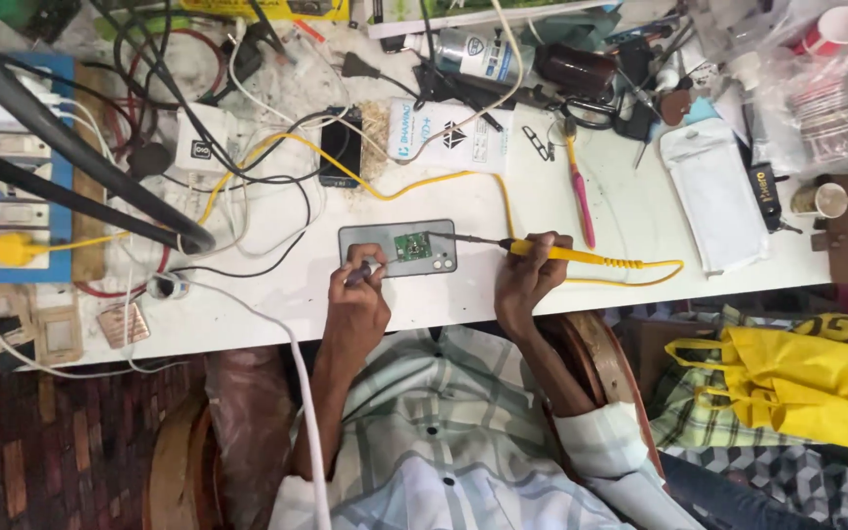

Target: The person uses a soldering iron and solder wire to attach components to a small green circuit board placed on a smartphone. The person repeatedly applies heat and solder to different points on the board while holding the board steady with the other hand.

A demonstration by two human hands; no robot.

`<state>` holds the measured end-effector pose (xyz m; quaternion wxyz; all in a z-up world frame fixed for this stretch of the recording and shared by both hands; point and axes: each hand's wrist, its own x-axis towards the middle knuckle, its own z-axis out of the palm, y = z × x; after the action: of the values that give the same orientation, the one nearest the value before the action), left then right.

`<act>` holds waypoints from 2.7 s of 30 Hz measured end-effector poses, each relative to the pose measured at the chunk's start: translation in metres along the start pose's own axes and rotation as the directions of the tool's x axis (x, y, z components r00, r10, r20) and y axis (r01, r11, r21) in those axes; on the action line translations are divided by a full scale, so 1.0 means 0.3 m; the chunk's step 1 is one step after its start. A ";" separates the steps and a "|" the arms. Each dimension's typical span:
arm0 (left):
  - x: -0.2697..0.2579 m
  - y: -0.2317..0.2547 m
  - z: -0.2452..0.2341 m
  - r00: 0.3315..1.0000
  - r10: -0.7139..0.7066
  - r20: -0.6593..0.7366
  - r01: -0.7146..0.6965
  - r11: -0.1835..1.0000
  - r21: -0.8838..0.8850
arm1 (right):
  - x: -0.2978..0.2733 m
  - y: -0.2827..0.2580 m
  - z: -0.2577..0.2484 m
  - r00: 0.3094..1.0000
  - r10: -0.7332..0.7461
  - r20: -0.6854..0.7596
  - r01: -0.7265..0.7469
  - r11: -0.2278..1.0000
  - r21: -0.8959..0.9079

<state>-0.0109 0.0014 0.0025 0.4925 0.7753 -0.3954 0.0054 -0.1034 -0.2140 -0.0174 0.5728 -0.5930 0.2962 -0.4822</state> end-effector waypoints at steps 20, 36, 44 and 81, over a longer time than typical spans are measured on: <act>-0.047 -0.069 0.053 0.952 -0.088 0.292 -0.088 0.837 0.540 | 0.006 0.020 -0.019 0.991 0.128 -0.038 -0.126 0.991 0.043; 0.004 -0.009 0.004 0.993 -0.093 0.075 0.077 0.978 0.191 | -0.008 0.025 0.007 0.996 0.077 0.052 -0.077 0.997 -0.004; 0.026 0.021 -0.008 1.000 0.013 0.001 -0.013 1.000 0.021 | 0.008 0.024 -0.020 0.992 0.113 0.049 -0.117 0.988 0.097; -0.012 0.004 -0.015 0.999 -0.035 0.028 0.035 0.999 -0.006 | 0.020 0.019 -0.031 0.997 0.073 -0.026 -0.073 0.997 0.005</act>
<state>-0.0123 0.0068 0.0042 0.4894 0.7805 -0.3886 -0.0155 -0.1085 -0.2241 -0.0225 0.5874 -0.5742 0.3242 -0.4692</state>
